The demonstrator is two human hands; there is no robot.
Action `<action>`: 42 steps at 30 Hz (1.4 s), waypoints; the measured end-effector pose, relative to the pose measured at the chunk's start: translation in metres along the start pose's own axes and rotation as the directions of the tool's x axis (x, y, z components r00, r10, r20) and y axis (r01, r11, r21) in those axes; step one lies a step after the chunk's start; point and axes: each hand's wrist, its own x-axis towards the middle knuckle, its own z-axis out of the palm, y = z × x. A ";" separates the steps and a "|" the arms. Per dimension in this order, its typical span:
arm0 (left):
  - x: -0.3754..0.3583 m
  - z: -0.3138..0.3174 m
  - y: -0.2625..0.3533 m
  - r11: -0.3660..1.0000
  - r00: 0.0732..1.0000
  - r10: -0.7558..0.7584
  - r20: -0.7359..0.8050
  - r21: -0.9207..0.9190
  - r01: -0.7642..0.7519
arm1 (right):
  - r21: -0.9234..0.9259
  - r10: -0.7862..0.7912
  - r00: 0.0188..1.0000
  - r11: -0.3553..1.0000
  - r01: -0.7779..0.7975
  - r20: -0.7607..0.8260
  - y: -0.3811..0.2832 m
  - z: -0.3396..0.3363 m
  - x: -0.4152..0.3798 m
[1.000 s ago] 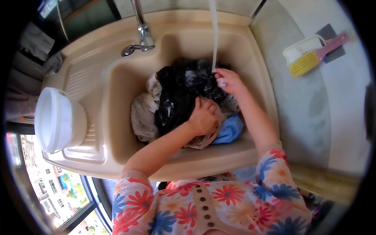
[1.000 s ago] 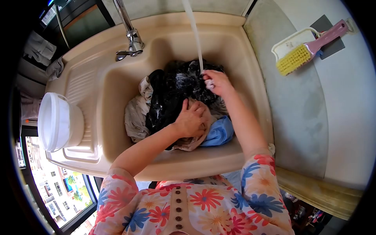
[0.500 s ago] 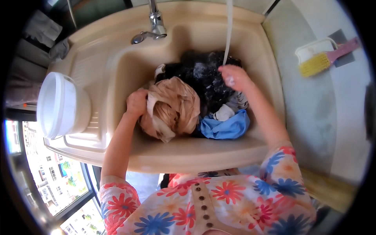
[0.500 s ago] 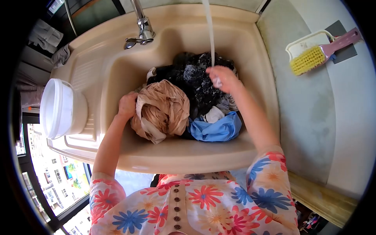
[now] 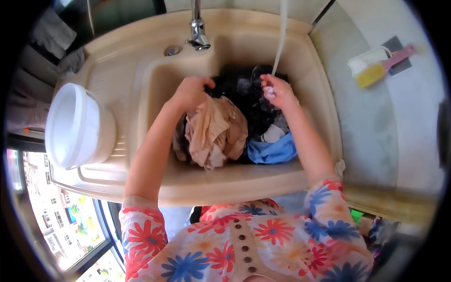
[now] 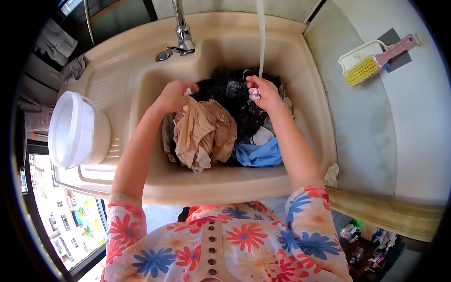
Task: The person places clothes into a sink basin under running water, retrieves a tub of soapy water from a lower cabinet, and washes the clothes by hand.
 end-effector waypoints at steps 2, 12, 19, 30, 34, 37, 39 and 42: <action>0.021 -0.021 0.030 0.984 0.997 0.058 -0.050 -0.168 -0.065 | 0.067 -0.017 1.000 0.998 0.017 -0.010 -0.002 -0.007 0.013; 0.137 -0.104 0.165 0.260 0.967 0.169 -0.193 -0.937 -0.232 | 0.203 -0.031 0.999 0.978 0.038 -0.038 0.001 -0.022 0.024; 0.089 -0.122 0.153 0.123 0.987 0.081 -0.138 -0.981 -0.147 | 0.137 0.054 0.997 0.989 -0.062 0.060 0.022 0.015 0.008; 0.001 -0.125 0.077 0.672 0.966 0.201 -0.163 -0.694 -0.257 | -0.085 0.334 0.915 0.943 -0.323 0.229 0.115 0.097 -0.038; -0.048 -0.015 0.042 0.662 0.992 -0.047 0.118 -0.740 0.120 | -0.103 0.266 0.928 0.963 -0.247 0.261 0.129 0.106 -0.034; -0.059 0.069 -0.012 0.283 0.932 -0.316 0.178 -0.920 0.272 | -0.077 0.231 0.958 0.972 -0.220 0.173 0.145 0.108 -0.023; -0.057 0.082 -0.020 0.133 0.890 -0.420 0.178 -0.958 0.254 | -0.108 0.244 0.953 0.968 -0.228 0.178 0.153 0.102 -0.015; -0.050 0.096 -0.023 0.112 0.862 -0.471 0.187 -0.957 0.269 | -0.232 0.293 0.925 0.943 -0.238 0.242 0.142 0.083 -0.012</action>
